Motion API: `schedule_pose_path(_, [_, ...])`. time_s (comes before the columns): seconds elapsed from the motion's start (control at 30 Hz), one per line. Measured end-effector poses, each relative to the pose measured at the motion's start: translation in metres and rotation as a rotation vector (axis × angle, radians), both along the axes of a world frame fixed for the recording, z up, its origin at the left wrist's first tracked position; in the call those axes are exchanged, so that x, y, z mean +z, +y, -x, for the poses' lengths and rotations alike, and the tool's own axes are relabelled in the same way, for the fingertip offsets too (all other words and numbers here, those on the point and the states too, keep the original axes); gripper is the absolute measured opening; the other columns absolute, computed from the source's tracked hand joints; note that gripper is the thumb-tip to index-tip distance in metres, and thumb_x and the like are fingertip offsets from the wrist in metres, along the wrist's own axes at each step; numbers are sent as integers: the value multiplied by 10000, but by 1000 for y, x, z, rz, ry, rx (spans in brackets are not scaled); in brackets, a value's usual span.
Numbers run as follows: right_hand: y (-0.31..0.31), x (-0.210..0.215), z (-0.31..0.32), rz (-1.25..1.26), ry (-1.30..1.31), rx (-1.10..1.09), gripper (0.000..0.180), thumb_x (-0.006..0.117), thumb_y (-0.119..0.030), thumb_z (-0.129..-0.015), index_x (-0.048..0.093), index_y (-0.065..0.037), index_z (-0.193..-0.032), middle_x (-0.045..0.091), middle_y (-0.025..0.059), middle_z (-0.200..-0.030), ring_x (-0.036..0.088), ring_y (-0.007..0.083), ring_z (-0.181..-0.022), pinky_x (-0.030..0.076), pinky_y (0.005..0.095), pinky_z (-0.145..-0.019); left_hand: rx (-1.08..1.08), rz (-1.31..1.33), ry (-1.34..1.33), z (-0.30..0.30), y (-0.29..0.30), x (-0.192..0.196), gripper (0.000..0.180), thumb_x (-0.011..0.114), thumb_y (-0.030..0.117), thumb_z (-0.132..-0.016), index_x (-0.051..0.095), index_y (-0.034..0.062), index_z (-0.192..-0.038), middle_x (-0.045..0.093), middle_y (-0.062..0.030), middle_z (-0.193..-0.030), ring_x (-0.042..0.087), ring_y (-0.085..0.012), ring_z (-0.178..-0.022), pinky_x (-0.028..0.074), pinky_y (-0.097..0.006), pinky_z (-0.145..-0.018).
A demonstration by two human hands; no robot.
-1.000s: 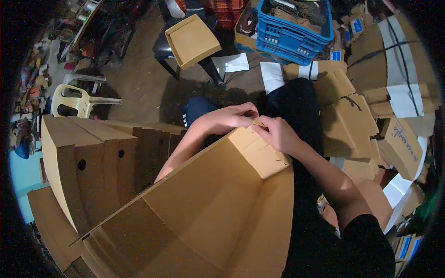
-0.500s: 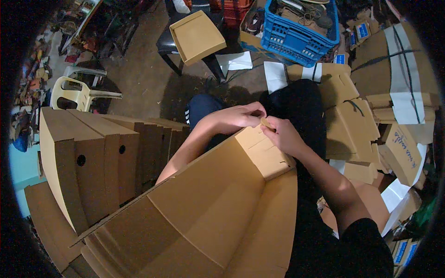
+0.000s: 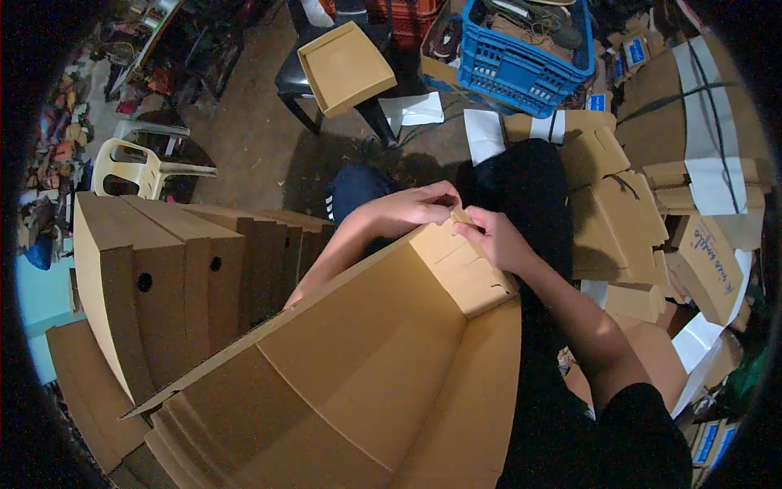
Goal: The recorder is folding flat cardboard sheets into shoe boxes.
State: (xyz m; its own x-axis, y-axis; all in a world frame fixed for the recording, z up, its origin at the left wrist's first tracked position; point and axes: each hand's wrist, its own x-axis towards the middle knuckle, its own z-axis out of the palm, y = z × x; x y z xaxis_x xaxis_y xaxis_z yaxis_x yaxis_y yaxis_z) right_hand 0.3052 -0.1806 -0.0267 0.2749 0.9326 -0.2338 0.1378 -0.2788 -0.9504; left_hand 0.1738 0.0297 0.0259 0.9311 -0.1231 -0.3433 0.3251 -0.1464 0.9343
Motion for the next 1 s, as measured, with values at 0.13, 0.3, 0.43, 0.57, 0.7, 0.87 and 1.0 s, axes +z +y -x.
schedule_pose_path(0.13, [-3,0,-3,53,-181,33,241,675,-216,-1015,604,4,-947,675,148,-758,615,211,-639,489,393,-620,22,-5,65,-2,-4,4,523,620,410,-929,610,13,-1270,657,-154,-1207,608,-238,-1124,466,-358,-983])
schedule_pose_path(0.3, [-1,-1,-1,-18,-142,7,263,684,-231,-1008,593,4,-933,674,146,-751,605,223,-625,482,400,-611,21,-10,44,-3,-5,4,531,624,436,-932,613,19,-1260,664,-148,-1187,604,-228,-1111,468,-358,-975])
schedule_pose_path(0.43, [-1,3,-1,21,-132,0,270,693,-241,-1005,602,1,-925,672,139,-747,596,174,-631,476,382,-606,31,2,31,-2,-4,-2,528,621,432,-942,614,15,-1265,679,-156,-1176,619,-238,-1114,473,-361,-975])
schedule_pose_path(0.57, [-1,15,5,54,-93,-44,273,703,-243,-1001,611,-1,-914,658,129,-736,581,141,-640,472,367,-607,28,-41,33,-1,-4,0,531,622,430,-944,613,11,-1270,685,-170,-1198,630,-254,-1125,478,-370,-979])
schedule_pose_path(0.7, [3,10,6,26,-72,-28,265,713,-254,-1005,650,-2,-949,680,78,-761,579,91,-678,476,341,-615,29,-85,12,-2,-2,-3,518,641,394,-934,608,9,-1279,688,-178,-1222,636,-264,-1150,480,-374,-995])
schedule_pose_path(0.87, [2,-12,8,19,102,-84,253,738,-253,-996,711,-4,-1031,720,29,-827,607,61,-742,507,305,-653,34,-39,8,-1,-2,-4,500,647,346,-930,601,9,-1296,682,-174,-1243,634,-266,-1170,475,-365,-1012])
schedule_pose_path(1.0, [1,-21,9,0,134,-110,257,751,-250,-988,730,0,-1041,733,35,-843,629,66,-750,522,299,-667,26,32,-41,1,0,-9,503,642,333,-929,600,11,-1313,664,-162,-1264,616,-247,-1184,466,-352,-1017])
